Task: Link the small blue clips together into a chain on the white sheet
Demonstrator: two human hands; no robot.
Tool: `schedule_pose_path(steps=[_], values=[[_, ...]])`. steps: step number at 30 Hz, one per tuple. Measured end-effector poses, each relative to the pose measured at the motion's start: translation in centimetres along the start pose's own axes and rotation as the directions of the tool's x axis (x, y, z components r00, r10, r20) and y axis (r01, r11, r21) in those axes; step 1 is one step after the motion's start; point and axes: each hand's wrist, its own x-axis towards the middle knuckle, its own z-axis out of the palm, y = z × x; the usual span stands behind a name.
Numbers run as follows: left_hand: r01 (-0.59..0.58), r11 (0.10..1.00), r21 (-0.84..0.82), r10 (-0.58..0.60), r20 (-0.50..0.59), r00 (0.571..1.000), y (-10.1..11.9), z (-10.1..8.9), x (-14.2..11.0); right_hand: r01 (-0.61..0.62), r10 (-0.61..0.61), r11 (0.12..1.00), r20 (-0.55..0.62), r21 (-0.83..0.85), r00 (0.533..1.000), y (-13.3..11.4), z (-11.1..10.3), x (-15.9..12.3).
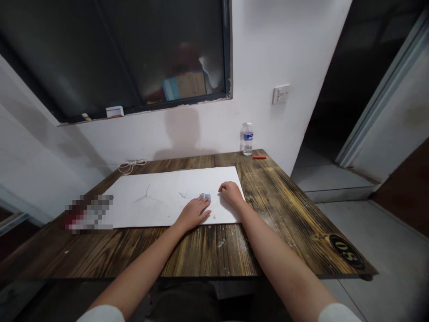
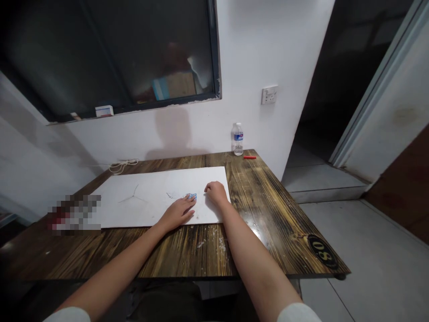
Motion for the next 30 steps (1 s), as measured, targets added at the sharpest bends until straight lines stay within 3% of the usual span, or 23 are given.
schedule_pose_path(steps=[3,5,8,11,13,17,20,22,23,26,28,30], values=[[-0.054,0.998,0.037,0.052,0.037,0.998,0.5,-0.5,-2.1,0.005,-0.005,1.000,0.011,-0.013,1.000,0.0,0.1,0.0],[-0.013,0.997,0.081,0.011,0.032,0.999,0.4,-0.6,-3.7,0.004,-0.004,1.000,0.017,-0.016,1.000,0.0,0.1,0.0],[0.175,0.968,0.178,-0.176,-0.008,0.984,-0.6,-0.5,-5.6,0.001,0.000,1.000,0.021,-0.013,1.000,0.1,0.2,0.1],[0.365,0.893,0.264,-0.364,-0.052,0.930,-2.1,-0.4,-6.2,-0.008,0.008,1.000,0.029,-0.012,1.000,0.1,0.2,0.1],[0.453,0.844,0.286,-0.456,-0.060,0.888,-3.2,-0.5,-5.5,-0.014,0.014,1.000,0.034,-0.018,0.999,0.0,0.2,0.1],[0.560,0.797,0.224,-0.583,0.044,0.812,-5.1,-1.1,-2.1,-0.026,0.027,0.999,0.027,-0.021,0.999,-0.1,0.1,0.0],[0.690,0.715,0.114,-0.695,0.009,0.719,-6.3,-1.3,1.2,-0.038,0.038,0.999,0.034,-0.002,0.999,-0.1,0.0,-0.1],[0.717,0.693,0.083,-0.720,0.014,0.694,-6.7,-1.2,3.0,-0.042,0.041,0.999,0.044,0.008,0.998,-0.1,0.0,-0.1],[0.700,0.708,0.094,-0.704,0.025,0.710,-6.7,-1.0,3.6,-0.041,0.041,0.999,0.047,0.010,0.998,-0.1,0.0,0.0],[0.539,0.837,0.097,-0.546,0.069,0.835,-5.6,-0.6,4.6,-0.036,0.035,0.999,0.034,0.017,0.999,0.0,0.1,0.0],[0.355,0.934,0.040,-0.357,0.100,0.929,-4.0,-0.4,4.4,-0.033,0.033,0.999,0.026,0.030,0.999,0.1,0.1,0.0],[0.138,0.990,-0.022,-0.134,0.145,0.980,-2.2,-0.4,3.8,-0.033,0.032,0.998,0.023,0.044,0.999,0.2,0.2,0.1]])
